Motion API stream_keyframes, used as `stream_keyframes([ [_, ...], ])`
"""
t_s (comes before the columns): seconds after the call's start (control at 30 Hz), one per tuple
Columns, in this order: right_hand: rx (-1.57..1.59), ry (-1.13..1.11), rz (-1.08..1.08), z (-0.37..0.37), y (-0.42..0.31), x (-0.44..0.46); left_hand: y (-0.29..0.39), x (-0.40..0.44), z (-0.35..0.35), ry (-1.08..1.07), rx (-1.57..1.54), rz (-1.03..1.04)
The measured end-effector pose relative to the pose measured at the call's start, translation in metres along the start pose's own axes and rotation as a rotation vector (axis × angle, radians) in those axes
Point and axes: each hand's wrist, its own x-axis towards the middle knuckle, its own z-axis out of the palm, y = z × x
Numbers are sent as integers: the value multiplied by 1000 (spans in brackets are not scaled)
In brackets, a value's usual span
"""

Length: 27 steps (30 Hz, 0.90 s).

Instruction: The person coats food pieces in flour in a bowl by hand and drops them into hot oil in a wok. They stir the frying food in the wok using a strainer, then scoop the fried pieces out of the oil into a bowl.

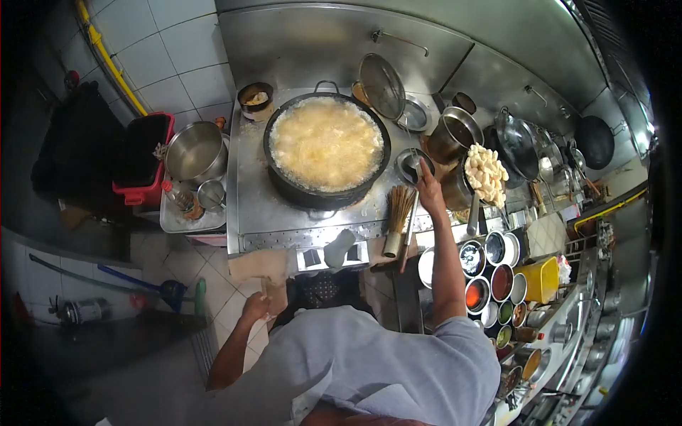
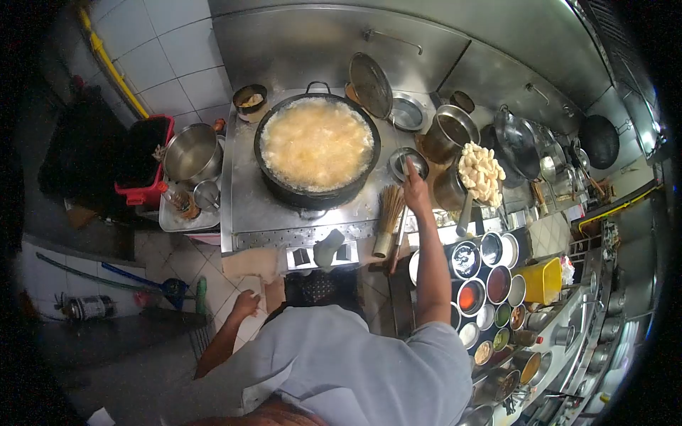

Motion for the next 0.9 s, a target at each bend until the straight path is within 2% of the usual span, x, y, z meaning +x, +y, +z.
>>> stream_keyframes([
  [0.03, -9, -31, 9, -6, -3, 6, -19, -5, -7, 123, 76, -32],
  [0.13, -83, -63, -44, -19, 0, 20, -78, -14, -17, 202, 40, -155],
  [0.2, -95, -69, -84, -25, 0, 22, -121, -8, -12, 158, -186, -372],
  [0.23, -83, -118, -23, -30, -4, 24, -148, -3, -4, 162, -195, -372],
  [0.3, -74, -188, 38, -34, -1, 28, -189, 0, 14, 122, -517, -554],
  [0.33, -69, -191, 33, -37, -1, 27, -193, -13, 19, -5, -492, -436],
  [0.37, -78, -206, 40, -39, -1, 26, -193, -20, 28, 3, -493, -438],
  [0.43, -76, -220, 48, -40, 12, 22, -204, -27, 54, -110, 60, -355],
  [0.5, -75, -174, -133, -37, 41, 16, -205, -30, 73, -229, 611, -258],
  [0.53, -72, -176, -130, -42, 36, 9, -205, -33, 79, -242, 729, -208],
  [0.6, 573, -419, 485, -54, 19, -6, -199, -30, 90, -218, 774, -129],
  [0.63, 577, -420, 487, -53, 11, -13, -195, -28, 94, -202, 772, -103],
  [0.7, 824, -343, 656, -49, -4, -25, -192, -24, 101, -173, 763, -59],
  [0.8, 906, -294, 673, -48, -12, -38, -180, -20, 106, -124, 771, 35],
  [0.9, 1012, -225, 717, -45, -28, -48, -173, -15, 102, -27, 903, 260],
])
